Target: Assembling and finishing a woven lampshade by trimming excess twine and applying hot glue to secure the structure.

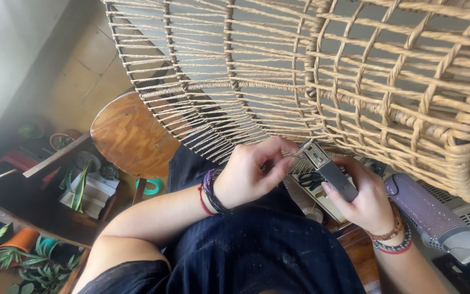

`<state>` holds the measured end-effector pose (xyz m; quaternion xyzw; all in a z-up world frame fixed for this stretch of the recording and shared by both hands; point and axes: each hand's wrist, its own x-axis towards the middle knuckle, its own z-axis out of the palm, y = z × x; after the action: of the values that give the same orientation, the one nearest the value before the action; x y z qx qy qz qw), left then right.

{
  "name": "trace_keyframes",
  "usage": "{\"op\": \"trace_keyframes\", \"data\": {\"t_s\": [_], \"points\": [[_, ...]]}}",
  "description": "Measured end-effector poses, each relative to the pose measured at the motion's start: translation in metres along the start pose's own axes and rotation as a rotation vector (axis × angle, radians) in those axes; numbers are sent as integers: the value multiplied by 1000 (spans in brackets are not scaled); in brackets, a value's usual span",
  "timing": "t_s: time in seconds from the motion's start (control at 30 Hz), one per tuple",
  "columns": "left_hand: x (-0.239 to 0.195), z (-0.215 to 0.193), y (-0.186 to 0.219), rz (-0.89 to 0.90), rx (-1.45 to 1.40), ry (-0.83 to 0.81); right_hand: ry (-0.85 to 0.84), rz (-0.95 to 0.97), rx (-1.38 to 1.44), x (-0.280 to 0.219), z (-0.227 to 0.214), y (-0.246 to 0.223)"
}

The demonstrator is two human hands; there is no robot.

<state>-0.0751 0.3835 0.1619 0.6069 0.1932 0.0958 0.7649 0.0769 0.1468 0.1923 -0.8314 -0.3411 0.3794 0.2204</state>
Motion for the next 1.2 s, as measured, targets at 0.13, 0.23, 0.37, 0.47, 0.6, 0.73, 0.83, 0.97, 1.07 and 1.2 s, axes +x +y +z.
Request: {"op": "trace_keyframes", "data": {"t_s": [0.13,0.23,0.37,0.47,0.6,0.73,0.83,0.97,1.07,1.2], "points": [[1,-1,-2,-3,4,-4,1,16,-9,0,-1,-5],[1,0,-2,2,11,-4,9,26,-36,1,-4,-11],[0,0,-1,3,9,-6,4,66,-73,-2,-5,-14],[1,0,-1,6,7,-7,-11,73,-87,-2,-9,-19],[2,-1,-2,2,1,-17,13,74,-78,1,-6,-25],[1,1,-4,-6,4,-19,55,107,-90,-4,7,-16],[1,4,-9,-23,-56,-16,85,109,-245,-11,15,-6],[-1,3,-5,-70,-103,-56,57,109,-169,-3,1,-32],[1,3,-7,-110,-128,-77,-4,115,3,-7,-1,-23],[2,6,-7,-174,-202,-67,-2,113,78,-19,5,-8]]}}
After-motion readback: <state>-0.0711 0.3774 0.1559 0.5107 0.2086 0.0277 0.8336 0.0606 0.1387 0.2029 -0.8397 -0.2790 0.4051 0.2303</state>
